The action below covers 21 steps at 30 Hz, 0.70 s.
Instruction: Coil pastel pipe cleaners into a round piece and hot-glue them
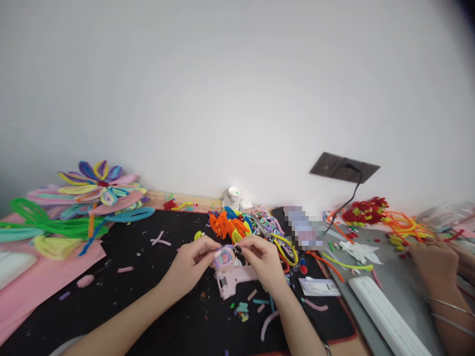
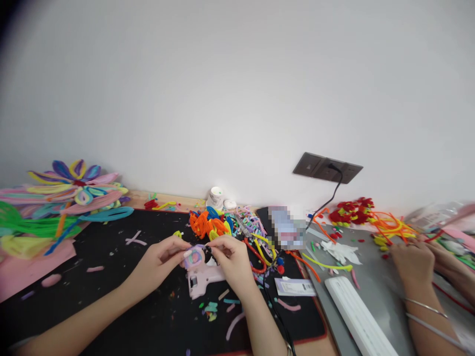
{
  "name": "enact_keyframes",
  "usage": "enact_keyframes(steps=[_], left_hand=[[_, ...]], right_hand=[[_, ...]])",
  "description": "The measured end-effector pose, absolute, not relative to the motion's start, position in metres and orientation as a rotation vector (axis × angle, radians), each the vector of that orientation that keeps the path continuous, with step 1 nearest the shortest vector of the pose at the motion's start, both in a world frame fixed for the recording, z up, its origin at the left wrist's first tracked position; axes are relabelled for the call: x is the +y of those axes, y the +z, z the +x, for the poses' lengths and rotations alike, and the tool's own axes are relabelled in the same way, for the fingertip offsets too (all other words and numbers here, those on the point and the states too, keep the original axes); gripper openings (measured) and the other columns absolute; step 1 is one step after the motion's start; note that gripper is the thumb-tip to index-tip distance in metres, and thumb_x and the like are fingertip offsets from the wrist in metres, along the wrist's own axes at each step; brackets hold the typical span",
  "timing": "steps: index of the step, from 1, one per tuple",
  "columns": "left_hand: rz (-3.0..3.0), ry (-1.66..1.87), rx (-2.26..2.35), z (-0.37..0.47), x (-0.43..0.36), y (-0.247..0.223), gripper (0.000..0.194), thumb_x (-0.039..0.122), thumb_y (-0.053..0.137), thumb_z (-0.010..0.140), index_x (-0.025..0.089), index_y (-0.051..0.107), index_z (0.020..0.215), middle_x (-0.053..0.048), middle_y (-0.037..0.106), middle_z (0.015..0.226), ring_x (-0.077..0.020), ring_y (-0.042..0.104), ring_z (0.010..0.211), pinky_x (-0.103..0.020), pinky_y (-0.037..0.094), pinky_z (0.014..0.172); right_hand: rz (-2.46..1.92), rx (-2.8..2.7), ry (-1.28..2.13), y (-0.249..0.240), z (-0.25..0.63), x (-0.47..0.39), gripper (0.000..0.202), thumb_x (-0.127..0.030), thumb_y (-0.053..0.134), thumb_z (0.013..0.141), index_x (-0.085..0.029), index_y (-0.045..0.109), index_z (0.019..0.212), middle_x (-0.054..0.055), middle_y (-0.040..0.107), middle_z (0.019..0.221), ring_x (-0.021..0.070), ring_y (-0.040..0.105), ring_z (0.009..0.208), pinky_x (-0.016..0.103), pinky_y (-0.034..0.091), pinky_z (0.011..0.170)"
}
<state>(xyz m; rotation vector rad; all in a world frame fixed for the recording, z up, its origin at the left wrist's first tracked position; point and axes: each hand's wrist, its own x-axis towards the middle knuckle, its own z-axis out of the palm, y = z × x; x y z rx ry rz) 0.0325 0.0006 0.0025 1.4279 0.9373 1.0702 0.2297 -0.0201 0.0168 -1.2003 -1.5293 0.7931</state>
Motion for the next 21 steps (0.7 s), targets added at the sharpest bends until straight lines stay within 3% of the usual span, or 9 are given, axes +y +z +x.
enact_keyframes(steps=[9,14,21], left_hand=[[1.351,1.073,0.913,0.0332,-0.0007,0.0037,0.012,0.023,0.068,0.073,0.022,0.062,0.083,-0.003,0.073,0.075,-0.0214,0.070,0.073,-0.028,0.055,0.062],[1.456,1.071,0.933,0.0328,0.0000,0.0011,0.003,0.024,0.064,0.077,0.022,0.063,0.079,-0.004,0.072,0.075,-0.0206,0.070,0.069,-0.029,0.054,0.062],[1.511,1.064,0.987,0.0306,0.0001,-0.0016,0.006,0.028,0.064,0.077,0.022,0.064,0.075,-0.004,0.072,0.069,-0.0216,0.069,0.065,-0.031,0.053,0.063]], right_hand=[[-1.216,-1.519,0.771,0.0185,0.2295,-0.0203,0.011,-0.021,0.061,0.076,-0.020,0.072,0.075,0.005,0.071,0.077,0.0182,0.064,0.068,0.026,0.050,0.058],[-1.210,-1.499,0.801,0.0180,0.2299,-0.0201,0.009,-0.024,0.064,0.076,-0.021,0.072,0.073,0.006,0.072,0.077,0.0196,0.065,0.070,0.028,0.052,0.061],[-1.204,-1.473,0.830,0.0193,0.2286,-0.0205,0.009,-0.024,0.065,0.076,-0.020,0.072,0.072,0.006,0.072,0.075,0.0201,0.066,0.069,0.029,0.051,0.060]])
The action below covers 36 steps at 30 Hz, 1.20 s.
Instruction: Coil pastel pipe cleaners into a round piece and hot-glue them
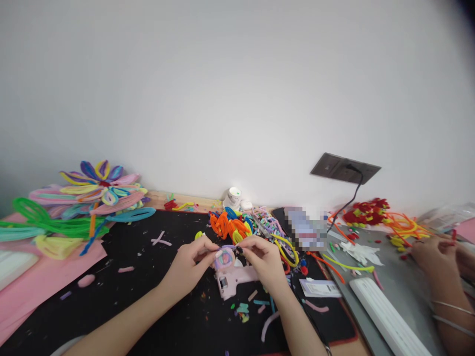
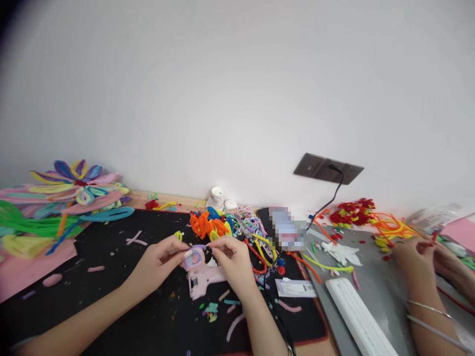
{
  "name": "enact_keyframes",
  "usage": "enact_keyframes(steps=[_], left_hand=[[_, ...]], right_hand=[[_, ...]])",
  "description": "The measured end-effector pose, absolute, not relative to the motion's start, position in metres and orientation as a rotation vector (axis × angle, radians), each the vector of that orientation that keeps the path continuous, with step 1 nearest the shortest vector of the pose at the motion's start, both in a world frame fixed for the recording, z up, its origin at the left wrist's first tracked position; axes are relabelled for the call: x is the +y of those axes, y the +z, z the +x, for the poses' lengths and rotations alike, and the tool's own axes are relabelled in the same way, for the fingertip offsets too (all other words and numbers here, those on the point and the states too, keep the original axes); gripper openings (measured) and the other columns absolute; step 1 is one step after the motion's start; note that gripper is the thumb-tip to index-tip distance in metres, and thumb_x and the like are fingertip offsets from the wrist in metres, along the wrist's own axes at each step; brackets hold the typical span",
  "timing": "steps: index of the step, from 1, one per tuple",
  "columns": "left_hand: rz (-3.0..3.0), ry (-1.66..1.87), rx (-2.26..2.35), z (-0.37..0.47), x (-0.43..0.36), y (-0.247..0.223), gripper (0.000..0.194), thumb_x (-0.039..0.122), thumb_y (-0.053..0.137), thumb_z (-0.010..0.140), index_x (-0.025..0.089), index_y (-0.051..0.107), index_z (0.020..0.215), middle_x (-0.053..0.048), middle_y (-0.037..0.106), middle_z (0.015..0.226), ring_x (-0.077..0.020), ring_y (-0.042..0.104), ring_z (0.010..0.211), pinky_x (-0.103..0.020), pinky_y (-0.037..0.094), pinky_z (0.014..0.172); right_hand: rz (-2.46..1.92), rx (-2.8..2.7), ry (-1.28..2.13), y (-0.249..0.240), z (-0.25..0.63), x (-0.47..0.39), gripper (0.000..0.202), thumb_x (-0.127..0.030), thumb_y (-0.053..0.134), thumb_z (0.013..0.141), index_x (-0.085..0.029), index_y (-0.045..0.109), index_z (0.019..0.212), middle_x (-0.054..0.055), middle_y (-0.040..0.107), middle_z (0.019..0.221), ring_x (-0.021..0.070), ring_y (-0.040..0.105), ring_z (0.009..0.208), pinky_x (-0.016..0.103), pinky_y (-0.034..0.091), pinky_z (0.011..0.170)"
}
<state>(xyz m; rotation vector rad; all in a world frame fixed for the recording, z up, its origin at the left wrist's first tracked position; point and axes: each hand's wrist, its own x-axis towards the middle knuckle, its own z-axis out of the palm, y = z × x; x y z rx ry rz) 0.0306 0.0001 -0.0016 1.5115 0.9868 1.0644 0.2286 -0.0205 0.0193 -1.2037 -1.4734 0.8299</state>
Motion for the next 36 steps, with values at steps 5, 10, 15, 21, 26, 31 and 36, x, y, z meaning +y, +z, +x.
enact_keyframes(steps=[5,10,15,21,26,31,36], left_hand=[[1.541,1.071,0.985,0.0313,0.0020,-0.0011,0.009,0.028,0.063,0.078,0.022,0.064,0.072,-0.002,0.070,0.067,-0.0206,0.068,0.064,-0.030,0.052,0.062],[1.550,1.083,0.984,0.0319,0.0023,-0.0031,0.011,0.029,0.062,0.079,0.021,0.063,0.072,-0.002,0.069,0.068,-0.0195,0.067,0.065,-0.029,0.052,0.063],[1.552,1.091,0.991,0.0306,0.0032,-0.0064,0.011,0.028,0.061,0.079,0.020,0.063,0.073,-0.001,0.068,0.069,-0.0186,0.066,0.065,-0.029,0.052,0.063],[1.560,1.106,1.008,0.0308,0.0037,-0.0049,0.012,0.029,0.060,0.078,0.019,0.061,0.072,-0.001,0.067,0.069,-0.0183,0.066,0.065,-0.029,0.052,0.063],[1.579,1.116,1.032,0.0315,0.0032,-0.0032,0.012,0.029,0.059,0.077,0.019,0.062,0.073,-0.002,0.067,0.069,-0.0187,0.066,0.065,-0.029,0.052,0.062],[1.582,1.119,1.039,0.0313,0.0032,-0.0032,0.012,0.029,0.059,0.077,0.019,0.061,0.071,-0.001,0.066,0.066,-0.0178,0.065,0.062,-0.028,0.050,0.060],[1.575,1.124,1.044,0.0308,0.0047,-0.0038,0.012,0.029,0.060,0.077,0.019,0.062,0.072,0.000,0.065,0.066,-0.0173,0.065,0.063,-0.027,0.050,0.060]], right_hand=[[-1.186,-1.452,0.853,0.0213,0.2276,-0.0218,0.008,-0.021,0.065,0.075,-0.020,0.072,0.070,0.005,0.071,0.074,0.0192,0.065,0.068,0.027,0.051,0.059],[-1.167,-1.480,0.846,0.0193,0.2274,-0.0213,0.009,-0.020,0.065,0.076,-0.020,0.071,0.070,0.006,0.070,0.076,0.0185,0.064,0.069,0.026,0.049,0.057],[-1.111,-1.546,0.816,0.0162,0.2297,-0.0203,0.012,-0.013,0.063,0.078,-0.020,0.072,0.073,0.004,0.067,0.078,0.0170,0.063,0.072,0.024,0.047,0.057],[-1.057,-1.617,0.782,0.0200,0.2310,-0.0215,0.017,-0.010,0.061,0.079,-0.022,0.071,0.074,0.004,0.066,0.086,0.0159,0.062,0.079,0.023,0.047,0.062],[-1.065,-1.644,0.784,0.0209,0.2314,-0.0227,0.016,-0.013,0.060,0.083,-0.021,0.069,0.072,0.004,0.064,0.088,0.0157,0.061,0.079,0.024,0.047,0.063],[-1.070,-1.660,0.788,0.0193,0.2316,-0.0232,0.017,-0.016,0.059,0.085,-0.021,0.067,0.071,0.004,0.063,0.089,0.0158,0.060,0.078,0.025,0.047,0.065],[-1.067,-1.665,0.786,0.0201,0.2308,-0.0225,0.017,-0.016,0.060,0.085,-0.021,0.067,0.070,0.004,0.063,0.088,0.0161,0.061,0.079,0.027,0.048,0.070]])
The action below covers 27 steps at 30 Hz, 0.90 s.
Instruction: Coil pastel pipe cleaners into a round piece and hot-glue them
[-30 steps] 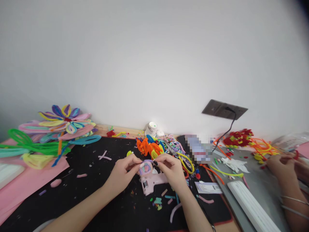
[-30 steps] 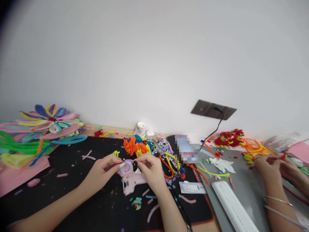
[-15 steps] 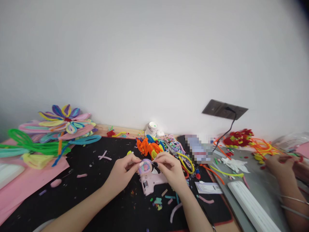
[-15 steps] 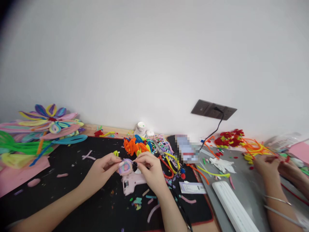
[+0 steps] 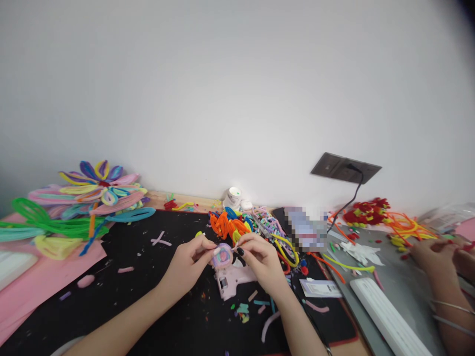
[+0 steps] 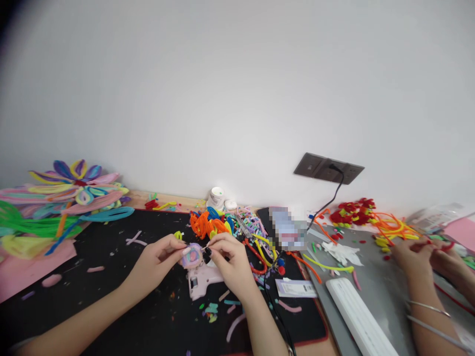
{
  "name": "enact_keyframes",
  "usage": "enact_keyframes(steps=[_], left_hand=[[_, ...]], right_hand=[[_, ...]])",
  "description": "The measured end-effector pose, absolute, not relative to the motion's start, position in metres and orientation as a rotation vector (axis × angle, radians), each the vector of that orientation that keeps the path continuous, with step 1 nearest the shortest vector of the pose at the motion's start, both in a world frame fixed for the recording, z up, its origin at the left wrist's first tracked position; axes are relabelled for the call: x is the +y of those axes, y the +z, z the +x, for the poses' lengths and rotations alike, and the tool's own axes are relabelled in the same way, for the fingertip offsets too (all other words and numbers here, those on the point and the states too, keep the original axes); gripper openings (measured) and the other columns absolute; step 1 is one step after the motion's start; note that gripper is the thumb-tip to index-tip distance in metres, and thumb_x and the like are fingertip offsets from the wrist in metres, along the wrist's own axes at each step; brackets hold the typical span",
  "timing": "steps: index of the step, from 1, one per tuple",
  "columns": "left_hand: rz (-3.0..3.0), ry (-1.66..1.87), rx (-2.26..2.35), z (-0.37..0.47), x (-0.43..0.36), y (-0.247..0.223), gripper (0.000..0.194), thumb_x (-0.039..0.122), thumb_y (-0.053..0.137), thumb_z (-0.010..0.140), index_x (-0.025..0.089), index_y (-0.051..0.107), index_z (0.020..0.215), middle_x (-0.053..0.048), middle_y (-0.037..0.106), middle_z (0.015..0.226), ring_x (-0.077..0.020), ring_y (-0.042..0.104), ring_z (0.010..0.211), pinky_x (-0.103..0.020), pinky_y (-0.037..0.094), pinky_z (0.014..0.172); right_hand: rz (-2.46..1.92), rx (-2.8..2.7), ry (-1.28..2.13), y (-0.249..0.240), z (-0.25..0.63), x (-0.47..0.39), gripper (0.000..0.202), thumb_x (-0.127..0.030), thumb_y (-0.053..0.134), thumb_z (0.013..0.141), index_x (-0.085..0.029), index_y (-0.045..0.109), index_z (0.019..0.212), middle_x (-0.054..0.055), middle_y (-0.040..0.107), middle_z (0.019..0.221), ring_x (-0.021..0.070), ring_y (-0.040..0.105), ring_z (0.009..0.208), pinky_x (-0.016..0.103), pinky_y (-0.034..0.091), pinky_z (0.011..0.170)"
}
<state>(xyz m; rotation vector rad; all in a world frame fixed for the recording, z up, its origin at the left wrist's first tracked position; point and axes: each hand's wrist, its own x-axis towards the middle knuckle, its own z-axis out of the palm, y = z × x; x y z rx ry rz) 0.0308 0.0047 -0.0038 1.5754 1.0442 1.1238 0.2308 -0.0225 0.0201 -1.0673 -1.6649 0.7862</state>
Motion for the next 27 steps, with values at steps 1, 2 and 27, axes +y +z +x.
enact_keyframes(steps=[1,2,27], left_hand=[[1.574,1.124,1.042,0.031,0.005,-0.004,0.011,0.029,0.060,0.077,0.019,0.062,0.072,0.000,0.065,0.066,-0.0175,0.065,0.063,-0.028,0.050,0.061],[1.573,1.125,1.042,0.031,0.005,-0.003,0.011,0.028,0.060,0.077,0.019,0.062,0.072,0.000,0.065,0.066,-0.0176,0.065,0.063,-0.028,0.051,0.061],[1.507,1.166,0.994,0.031,0.003,-0.004,0.011,0.028,0.059,0.082,0.020,0.055,0.077,0.002,0.064,0.069,-0.0156,0.066,0.063,-0.028,0.053,0.061]], right_hand=[[-1.066,-1.666,0.786,0.020,0.231,-0.022,0.017,-0.016,0.060,0.085,-0.021,0.067,0.070,0.004,0.063,0.088,0.0161,0.061,0.080,0.027,0.048,0.070],[-1.064,-1.667,0.786,0.021,0.231,-0.022,0.017,-0.017,0.060,0.085,-0.021,0.067,0.070,0.004,0.063,0.088,0.0161,0.061,0.080,0.027,0.048,0.070],[-1.169,-1.540,0.849,0.011,0.206,-0.027,0.024,-0.014,0.064,0.072,-0.020,0.059,0.095,0.002,0.070,0.080,0.0111,0.055,0.055,0.022,0.044,0.049]])
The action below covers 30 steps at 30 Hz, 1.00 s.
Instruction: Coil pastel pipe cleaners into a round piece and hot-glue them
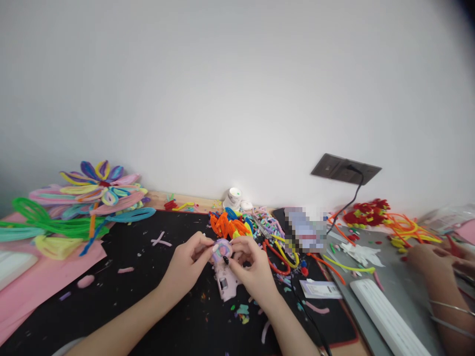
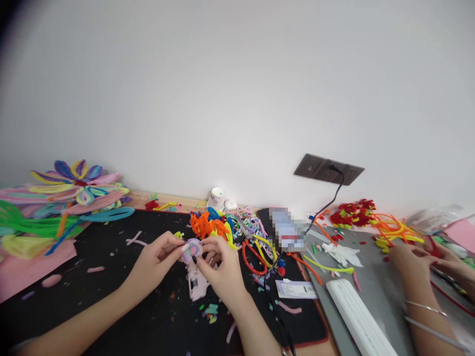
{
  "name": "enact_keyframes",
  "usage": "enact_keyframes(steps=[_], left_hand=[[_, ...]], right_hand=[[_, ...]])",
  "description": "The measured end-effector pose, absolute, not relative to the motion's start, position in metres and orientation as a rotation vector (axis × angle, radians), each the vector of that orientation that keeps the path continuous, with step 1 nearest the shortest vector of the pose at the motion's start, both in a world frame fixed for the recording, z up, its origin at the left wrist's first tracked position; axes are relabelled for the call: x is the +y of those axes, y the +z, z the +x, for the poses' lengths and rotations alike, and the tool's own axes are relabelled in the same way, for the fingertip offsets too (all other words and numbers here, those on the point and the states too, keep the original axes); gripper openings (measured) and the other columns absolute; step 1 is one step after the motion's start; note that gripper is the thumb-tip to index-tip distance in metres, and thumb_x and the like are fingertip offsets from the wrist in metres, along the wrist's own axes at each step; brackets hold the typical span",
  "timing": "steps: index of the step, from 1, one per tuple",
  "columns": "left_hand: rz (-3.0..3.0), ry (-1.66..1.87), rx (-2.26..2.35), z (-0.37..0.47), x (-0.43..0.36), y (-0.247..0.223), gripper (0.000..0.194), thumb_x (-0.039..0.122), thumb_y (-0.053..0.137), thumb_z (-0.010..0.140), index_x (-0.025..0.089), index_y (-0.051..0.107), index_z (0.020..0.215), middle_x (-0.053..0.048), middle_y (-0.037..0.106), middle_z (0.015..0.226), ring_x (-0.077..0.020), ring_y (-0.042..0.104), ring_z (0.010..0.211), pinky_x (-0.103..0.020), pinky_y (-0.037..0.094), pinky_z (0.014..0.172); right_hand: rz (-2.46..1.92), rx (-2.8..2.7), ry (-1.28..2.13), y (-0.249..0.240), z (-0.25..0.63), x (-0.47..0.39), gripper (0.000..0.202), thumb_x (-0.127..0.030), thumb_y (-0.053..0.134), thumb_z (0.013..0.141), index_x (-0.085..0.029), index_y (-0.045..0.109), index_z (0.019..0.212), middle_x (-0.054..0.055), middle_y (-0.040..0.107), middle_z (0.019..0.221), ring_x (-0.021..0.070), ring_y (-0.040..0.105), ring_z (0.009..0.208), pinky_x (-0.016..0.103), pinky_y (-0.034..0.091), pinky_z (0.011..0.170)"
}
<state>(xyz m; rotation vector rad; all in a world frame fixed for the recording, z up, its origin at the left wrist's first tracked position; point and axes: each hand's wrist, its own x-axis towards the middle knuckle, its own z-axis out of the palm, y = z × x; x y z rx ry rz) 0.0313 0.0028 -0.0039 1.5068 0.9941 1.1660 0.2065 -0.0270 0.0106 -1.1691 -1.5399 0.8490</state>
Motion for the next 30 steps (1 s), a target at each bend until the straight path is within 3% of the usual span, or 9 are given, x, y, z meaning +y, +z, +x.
enact_keyframes(steps=[15,30], left_hand=[[1.401,1.089,0.855,0.0311,0.0019,-0.0083,0.010,0.026,0.059,0.084,0.021,0.050,0.085,-0.001,0.067,0.078,-0.0172,0.067,0.074,-0.030,0.053,0.068],[1.350,1.102,0.882,0.0351,0.0011,0.0014,0.019,0.027,0.067,0.075,0.021,0.048,0.072,-0.002,0.070,0.081,-0.0186,0.069,0.076,-0.031,0.055,0.069]], right_hand=[[-1.129,-1.514,0.923,0.0105,0.2051,-0.0269,0.018,-0.016,0.059,0.077,-0.022,0.055,0.094,-0.001,0.063,0.073,0.0127,0.056,0.059,0.024,0.045,0.055],[-1.117,-1.534,0.941,0.0080,0.2061,-0.0267,0.021,-0.011,0.058,0.077,-0.022,0.053,0.094,-0.003,0.061,0.074,0.0116,0.056,0.061,0.023,0.046,0.057]])
